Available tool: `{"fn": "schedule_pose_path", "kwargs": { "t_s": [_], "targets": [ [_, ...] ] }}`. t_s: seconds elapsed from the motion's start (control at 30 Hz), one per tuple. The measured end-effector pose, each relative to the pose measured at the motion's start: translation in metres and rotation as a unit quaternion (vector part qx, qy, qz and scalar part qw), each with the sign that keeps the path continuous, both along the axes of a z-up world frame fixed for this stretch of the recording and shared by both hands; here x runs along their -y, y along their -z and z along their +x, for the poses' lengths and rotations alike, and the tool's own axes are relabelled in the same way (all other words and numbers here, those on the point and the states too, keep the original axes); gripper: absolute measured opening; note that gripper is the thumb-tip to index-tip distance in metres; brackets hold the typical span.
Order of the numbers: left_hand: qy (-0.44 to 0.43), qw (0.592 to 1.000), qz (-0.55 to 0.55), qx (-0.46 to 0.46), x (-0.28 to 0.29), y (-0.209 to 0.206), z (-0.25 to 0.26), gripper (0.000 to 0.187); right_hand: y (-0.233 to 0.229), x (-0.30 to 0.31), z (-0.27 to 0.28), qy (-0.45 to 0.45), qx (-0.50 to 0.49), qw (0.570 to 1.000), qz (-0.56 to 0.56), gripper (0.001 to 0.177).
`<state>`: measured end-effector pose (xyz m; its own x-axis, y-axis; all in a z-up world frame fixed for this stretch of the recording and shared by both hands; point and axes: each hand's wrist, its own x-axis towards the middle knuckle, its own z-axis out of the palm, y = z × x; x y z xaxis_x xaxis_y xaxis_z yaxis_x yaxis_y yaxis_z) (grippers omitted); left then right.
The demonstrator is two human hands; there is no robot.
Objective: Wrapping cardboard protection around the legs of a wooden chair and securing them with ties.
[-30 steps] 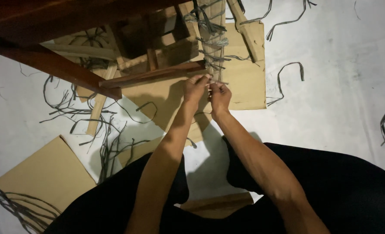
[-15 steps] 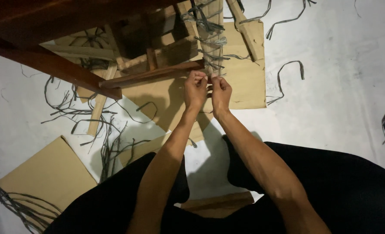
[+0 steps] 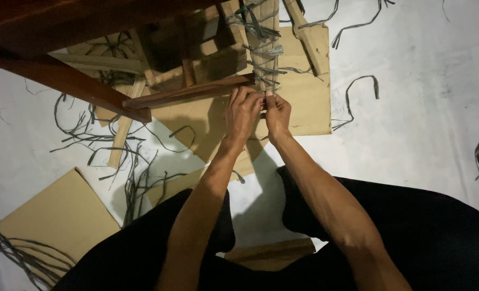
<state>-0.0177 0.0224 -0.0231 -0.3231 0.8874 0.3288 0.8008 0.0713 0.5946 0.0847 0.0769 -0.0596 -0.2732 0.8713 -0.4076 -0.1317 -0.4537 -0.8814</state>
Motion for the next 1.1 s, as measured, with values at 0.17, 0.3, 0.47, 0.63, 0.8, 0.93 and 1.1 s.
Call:
{"fn": "schedule_pose_path", "kwargs": {
  "t_s": [0.17, 0.3, 0.47, 0.63, 0.8, 0.93, 1.1],
  "targets": [
    [-0.040, 0.996, -0.029, 0.077, -0.003, -0.019, -0.001, 0.010, -0.010, 0.000, -0.002, 0.007, 0.003, 1.000, -0.020, 0.033],
    [-0.032, 0.990, -0.026, 0.137, -0.004, -0.021, -0.002, 0.009, 0.002, 0.000, -0.002, 0.020, -0.006, 1.000, -0.023, 0.031],
    [0.000, 0.988, 0.006, 0.152, 0.000, -0.020, -0.003, 0.018, 0.004, 0.000, -0.004, 0.025, -0.007, 1.000, -0.015, 0.030],
    [0.001, 0.997, -0.012, 0.079, 0.000, -0.023, -0.005, 0.017, 0.006, -0.001, -0.002, 0.017, -0.001, 1.000, -0.013, 0.030],
    [0.010, 0.999, -0.038, 0.019, -0.005, -0.023, -0.006, 0.011, -0.002, -0.003, 0.001, -0.001, 0.004, 1.000, -0.007, 0.031],
    [-0.008, 0.992, -0.070, 0.103, -0.005, -0.029, -0.007, 0.009, -0.005, -0.004, -0.002, 0.024, 0.007, 0.999, -0.041, 0.029],
    [-0.066, 0.990, -0.031, 0.118, -0.005, -0.012, -0.013, 0.007, 0.015, -0.006, 0.003, 0.094, 0.084, 0.991, -0.046, 0.026]
  ]
}}
